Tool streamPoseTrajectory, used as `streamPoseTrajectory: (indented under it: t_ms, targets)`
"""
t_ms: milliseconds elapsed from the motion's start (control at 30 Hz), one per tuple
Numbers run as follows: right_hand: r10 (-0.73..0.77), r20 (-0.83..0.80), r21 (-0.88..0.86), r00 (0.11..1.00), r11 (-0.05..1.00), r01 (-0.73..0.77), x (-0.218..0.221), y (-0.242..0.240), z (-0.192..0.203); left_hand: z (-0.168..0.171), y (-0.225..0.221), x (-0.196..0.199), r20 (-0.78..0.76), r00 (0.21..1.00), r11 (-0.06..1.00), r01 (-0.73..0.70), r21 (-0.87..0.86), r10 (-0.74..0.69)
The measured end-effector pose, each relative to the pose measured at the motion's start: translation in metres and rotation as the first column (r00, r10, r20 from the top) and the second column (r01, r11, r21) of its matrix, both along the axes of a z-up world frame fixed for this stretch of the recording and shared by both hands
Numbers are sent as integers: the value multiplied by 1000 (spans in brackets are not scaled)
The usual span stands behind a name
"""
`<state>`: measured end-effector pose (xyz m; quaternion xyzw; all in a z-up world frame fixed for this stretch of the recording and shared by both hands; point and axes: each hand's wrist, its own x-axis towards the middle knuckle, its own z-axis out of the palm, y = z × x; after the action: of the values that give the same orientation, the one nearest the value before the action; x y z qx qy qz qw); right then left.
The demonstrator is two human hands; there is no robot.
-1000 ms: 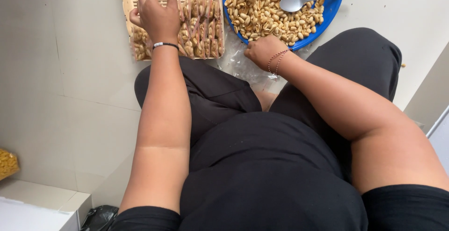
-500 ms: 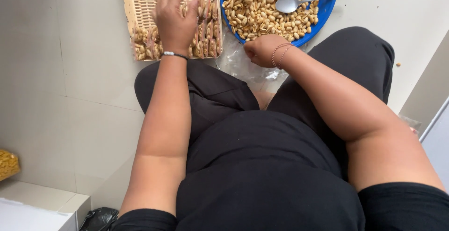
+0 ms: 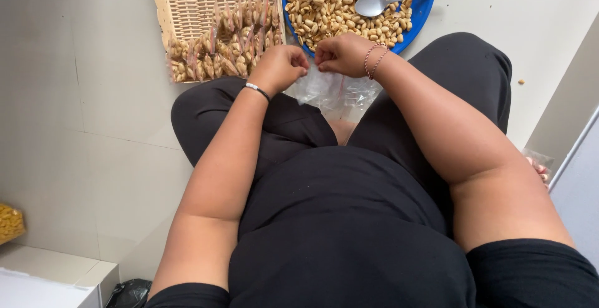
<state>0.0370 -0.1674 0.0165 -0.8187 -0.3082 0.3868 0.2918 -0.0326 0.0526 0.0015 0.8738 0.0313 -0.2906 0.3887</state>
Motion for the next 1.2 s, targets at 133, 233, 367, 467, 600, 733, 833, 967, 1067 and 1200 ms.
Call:
streamPoseTrajectory:
  t_ms: [133,233,367,467,600,733,833,967,1067,1200]
  targets:
    - [45,-71,-95,996,994,-52,4,-6,0,-7,10,-1,-20,1000,999,-6,49,7]
    - [91,12,-201,996,976,-87,9,-11,20,11,8,-7,105,994,999,-35,-18,37]
    - [-98,-12,-143,995,985,95,23,-24,29,24,-9,-10,182,968,954,119,276,-173]
    - [-170,-29,-28,985,985,169,24,-27,26,42,-24,-5,245,963,969,47,243,-108]
    - [-223,17,203,975,955,215,19,-19,36,43,-34,2,39,944,875,-287,-390,327]
    - [-417,-401,202,816,828,523,29,-21,50,37,-25,16,60,888,806,-383,-452,456]
    - [-438,-673,90,596,752,653,37,-33,49,37,-17,33,124,791,736,-484,-473,600]
    - [-504,-512,223,695,703,675,43,-37,48,35,-23,57,108,763,696,-509,-507,637]
    - [-579,-348,279,737,687,671,48,-40,35,36,-33,65,292,761,802,-470,-367,580]
    - [-615,-329,308,717,648,697,57,-38,29,21,-45,69,422,718,830,-432,-352,553]
